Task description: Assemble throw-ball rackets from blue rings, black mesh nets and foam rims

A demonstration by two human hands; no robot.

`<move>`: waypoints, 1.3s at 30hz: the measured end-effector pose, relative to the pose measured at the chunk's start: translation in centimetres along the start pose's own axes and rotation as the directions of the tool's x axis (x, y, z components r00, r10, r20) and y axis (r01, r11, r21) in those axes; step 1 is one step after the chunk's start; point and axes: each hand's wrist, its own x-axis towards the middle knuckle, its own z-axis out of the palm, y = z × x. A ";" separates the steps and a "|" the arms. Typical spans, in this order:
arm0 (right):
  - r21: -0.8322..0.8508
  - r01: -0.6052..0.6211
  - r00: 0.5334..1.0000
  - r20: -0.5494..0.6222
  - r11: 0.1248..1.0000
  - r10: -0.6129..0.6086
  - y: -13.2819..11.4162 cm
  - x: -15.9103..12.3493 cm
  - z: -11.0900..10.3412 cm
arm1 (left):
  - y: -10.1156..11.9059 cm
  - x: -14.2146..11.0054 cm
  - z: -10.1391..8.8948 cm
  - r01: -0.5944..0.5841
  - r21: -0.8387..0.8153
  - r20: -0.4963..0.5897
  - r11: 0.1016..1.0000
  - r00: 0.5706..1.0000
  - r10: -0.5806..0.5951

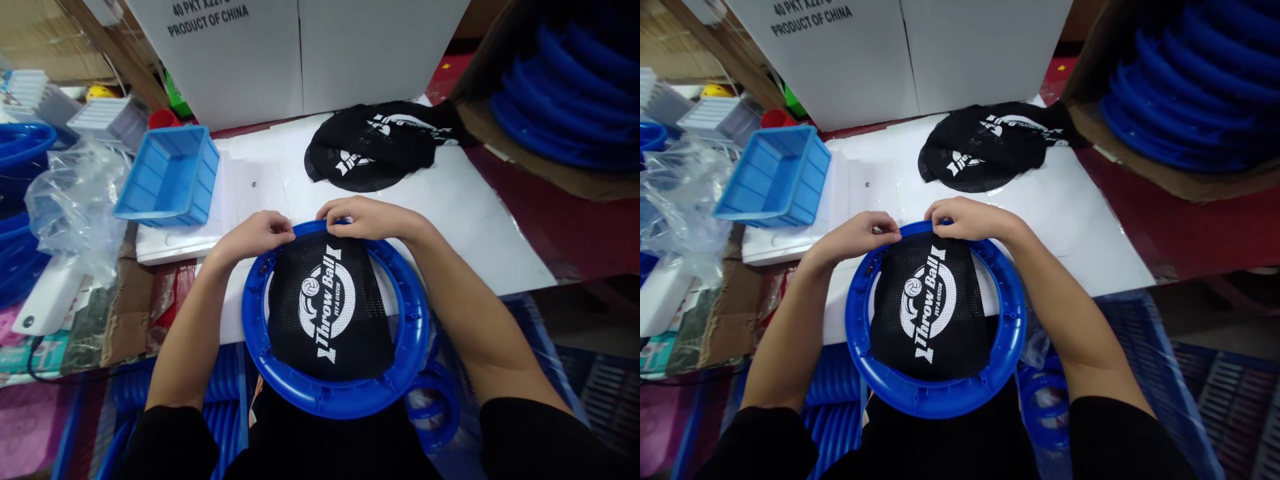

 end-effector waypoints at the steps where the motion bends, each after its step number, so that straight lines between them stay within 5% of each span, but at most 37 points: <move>1: 0.004 -0.003 1.000 0.004 1.000 0.003 0.0 0.0 0.0 | 0.0 0.0 0.0 0.006 0.006 0.004 1.000 1.000 -0.006; 19: 0.179 -0.019 0.998 0.070 0.984 0.006 1.5 0.2 -0.7 | 0.6 -0.2 0.2 0.006 0.057 0.014 0.998 1.000 -0.006; 39: 0.028 -0.077 0.997 -0.028 0.997 0.077 0.0 0.0 0.1 | 0.4 0.0 -0.1 -0.104 0.029 -0.006 0.994 0.995 0.104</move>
